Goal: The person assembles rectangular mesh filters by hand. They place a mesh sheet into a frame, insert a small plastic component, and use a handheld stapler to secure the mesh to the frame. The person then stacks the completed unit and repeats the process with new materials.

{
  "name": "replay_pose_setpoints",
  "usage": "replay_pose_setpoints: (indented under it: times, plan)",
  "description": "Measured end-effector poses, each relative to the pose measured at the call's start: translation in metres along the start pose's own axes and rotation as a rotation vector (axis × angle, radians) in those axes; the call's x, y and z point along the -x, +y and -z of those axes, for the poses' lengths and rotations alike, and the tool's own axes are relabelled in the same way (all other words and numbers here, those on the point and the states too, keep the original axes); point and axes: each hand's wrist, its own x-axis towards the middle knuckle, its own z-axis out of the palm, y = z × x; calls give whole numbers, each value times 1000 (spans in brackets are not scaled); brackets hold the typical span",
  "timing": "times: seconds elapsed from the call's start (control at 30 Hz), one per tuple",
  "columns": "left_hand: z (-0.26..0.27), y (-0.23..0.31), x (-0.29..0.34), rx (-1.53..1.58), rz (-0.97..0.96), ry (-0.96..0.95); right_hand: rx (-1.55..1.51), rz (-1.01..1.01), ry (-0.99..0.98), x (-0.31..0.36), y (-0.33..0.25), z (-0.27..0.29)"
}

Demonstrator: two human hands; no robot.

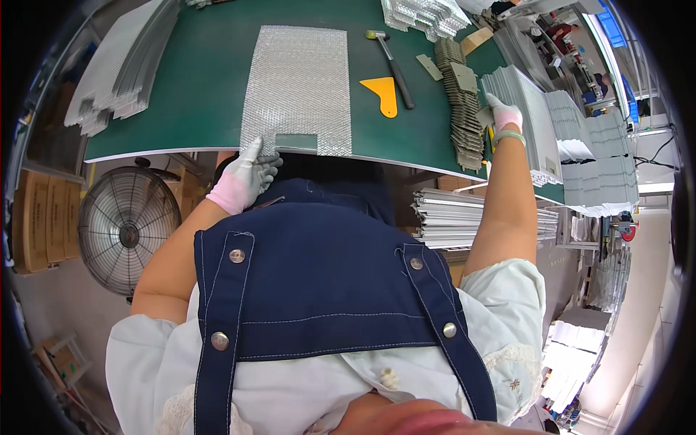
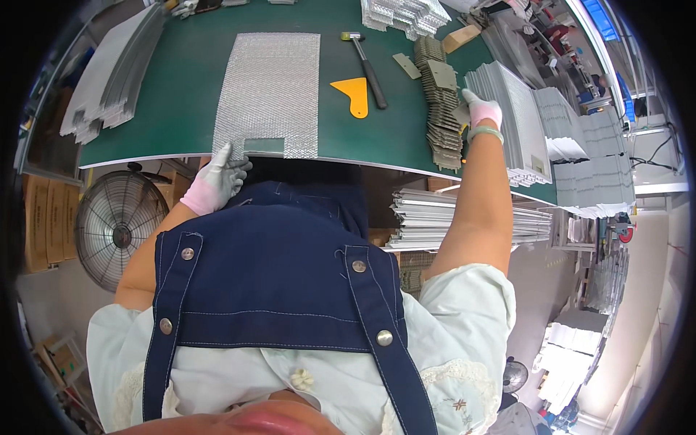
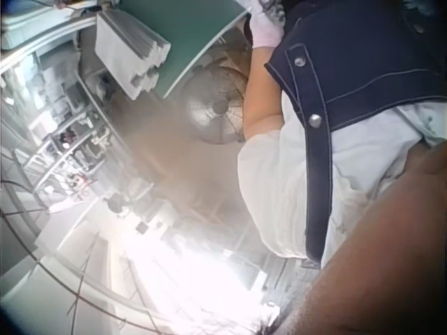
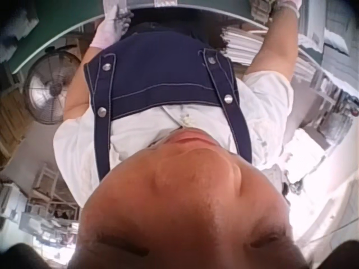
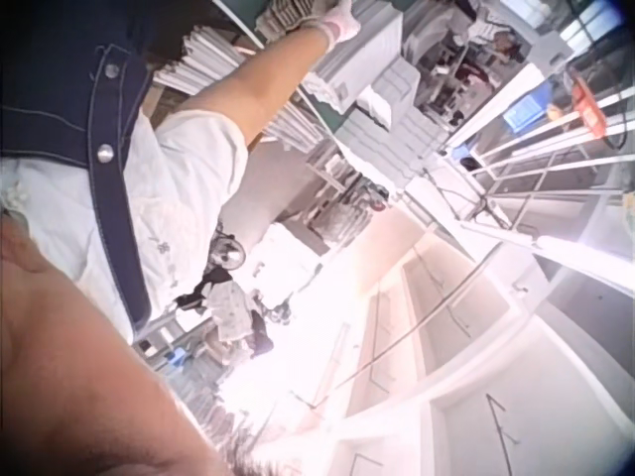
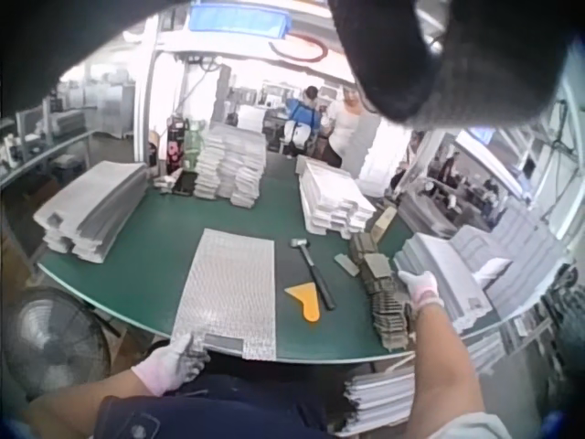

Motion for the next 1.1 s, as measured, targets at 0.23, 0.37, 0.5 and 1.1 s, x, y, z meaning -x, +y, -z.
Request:
replay_pose_setpoints:
  times: [0.23,0.37,0.5,1.1]
  plan:
    - [10,-15,-6,-120,-112,-63,-851,311,-671,171,-46,1]
    - [-2,-16,-2,99,-127,-51,-1129,-78,-1290,317,-42,-50]
    - [2,-21,-5,147,-118,-47,-1317,-553,-1585,356,-25,-140]
    - [1,-19,4,94,-176,-102,-1410,-419,-1330,378,-61,-152]
